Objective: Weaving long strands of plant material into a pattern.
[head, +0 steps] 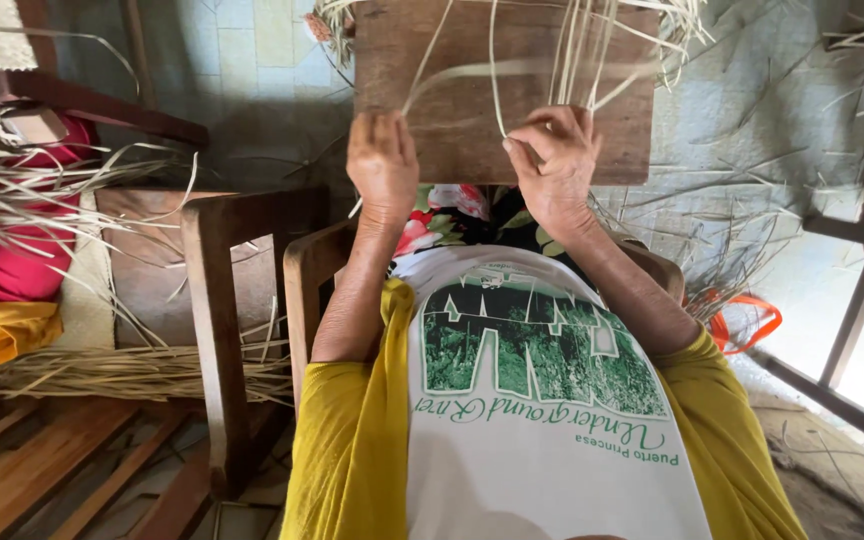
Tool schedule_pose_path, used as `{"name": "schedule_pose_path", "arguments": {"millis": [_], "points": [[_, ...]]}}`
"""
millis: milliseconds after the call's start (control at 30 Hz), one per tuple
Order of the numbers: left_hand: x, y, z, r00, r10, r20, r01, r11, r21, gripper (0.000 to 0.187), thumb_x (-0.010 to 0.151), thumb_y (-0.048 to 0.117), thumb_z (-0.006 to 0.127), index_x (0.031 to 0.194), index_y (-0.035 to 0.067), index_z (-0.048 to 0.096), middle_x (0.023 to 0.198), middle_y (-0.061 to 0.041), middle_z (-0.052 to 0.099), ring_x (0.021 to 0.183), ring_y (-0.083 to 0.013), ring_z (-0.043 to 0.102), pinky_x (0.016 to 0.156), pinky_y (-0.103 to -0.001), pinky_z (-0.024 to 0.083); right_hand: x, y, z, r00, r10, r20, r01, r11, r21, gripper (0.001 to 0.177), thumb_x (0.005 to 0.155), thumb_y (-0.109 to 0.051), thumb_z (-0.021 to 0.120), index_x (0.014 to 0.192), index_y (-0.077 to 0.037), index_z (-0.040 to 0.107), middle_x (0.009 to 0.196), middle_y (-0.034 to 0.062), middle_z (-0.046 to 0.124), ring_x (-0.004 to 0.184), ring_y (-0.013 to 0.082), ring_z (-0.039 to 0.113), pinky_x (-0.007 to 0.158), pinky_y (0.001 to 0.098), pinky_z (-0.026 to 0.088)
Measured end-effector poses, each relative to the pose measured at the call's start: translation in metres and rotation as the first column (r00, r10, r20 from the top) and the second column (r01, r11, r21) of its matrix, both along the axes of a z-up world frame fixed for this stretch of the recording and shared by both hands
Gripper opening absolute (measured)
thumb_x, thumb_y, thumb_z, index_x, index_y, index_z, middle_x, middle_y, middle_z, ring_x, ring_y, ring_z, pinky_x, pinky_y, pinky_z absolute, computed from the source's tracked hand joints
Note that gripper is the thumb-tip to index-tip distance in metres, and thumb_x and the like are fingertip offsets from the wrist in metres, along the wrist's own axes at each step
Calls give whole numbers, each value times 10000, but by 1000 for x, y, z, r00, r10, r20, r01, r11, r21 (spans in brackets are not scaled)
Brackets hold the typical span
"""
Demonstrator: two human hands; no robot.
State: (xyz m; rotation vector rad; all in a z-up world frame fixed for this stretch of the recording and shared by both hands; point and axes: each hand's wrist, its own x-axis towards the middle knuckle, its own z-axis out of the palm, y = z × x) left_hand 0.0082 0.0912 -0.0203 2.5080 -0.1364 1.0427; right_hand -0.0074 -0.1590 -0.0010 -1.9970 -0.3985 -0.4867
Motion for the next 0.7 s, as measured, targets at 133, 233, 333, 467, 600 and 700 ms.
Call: {"name": "schedule_pose_path", "arguments": {"millis": [133, 233, 333, 467, 600, 700], "points": [[-6, -9, -18, 992, -62, -106, 66, 997, 28, 52, 895, 156, 681, 939, 142, 657, 810, -62, 550, 707, -321, 651, 624, -425, 543, 7, 4, 4, 986, -117, 117, 149, 933, -328, 135, 897, -106, 878, 933, -165, 762, 873, 7, 685, 905, 224, 652, 924, 449, 387], [-15, -18, -4, 970, -110, -215, 116, 993, 14, 25, 927, 162, 642, 918, 141, 630, 836, -79, 553, 723, -337, 615, 632, -463, 477, 15, 15, 19, 998, -63, -9, 61, 989, -135, 72, 976, -17, 779, 982, -68, 727, 848, 82, 728, 799, 226, 721, 808, 380, 517], [-18, -18, -7, 935, -112, -336, 103, 994, -45, 55, 947, 155, 623, 898, 142, 601, 867, -99, 558, 683, -373, 575, 604, -515, 433, 26, 15, 26, 977, 131, -170, -86, 965, 248, 44, 1067, 45, 599, 1046, 16, 624, 913, 179, 721, 804, 257, 742, 668, 307, 647], [-19, -14, -15, 884, -156, -440, 92, 982, -165, 78, 943, 138, 622, 874, 156, 590, 876, -100, 602, 554, -420, 575, 477, -567, 413, 35, 7, 33, 839, 481, -257, -133, 638, 758, 95, 1126, -198, 566, 1096, -122, 518, 1134, 192, 742, 991, 313, 772, 736, 328, 635], [-21, -19, -6, 879, -217, -425, 163, 974, -158, 59, 898, 119, 634, 870, 156, 596, 850, -70, 633, 672, -372, 596, 596, -532, 446, 43, 18, 34, 863, 448, -232, -191, 717, 671, 91, 1148, -246, 461, 1121, -162, 438, 1314, 246, 658, 1286, 406, 653, 876, 399, 640], [-24, -27, 9, 844, -273, -461, 235, 962, -139, 47, 910, 156, 631, 878, 172, 600, 870, -87, 646, 661, -406, 617, 603, -555, 438, 47, 20, 27, 912, 351, -211, -224, 859, 460, 33, 1147, -133, 392, 1121, -114, 384, 1322, 225, 667, 1234, 356, 677, 726, 308, 611]]}}
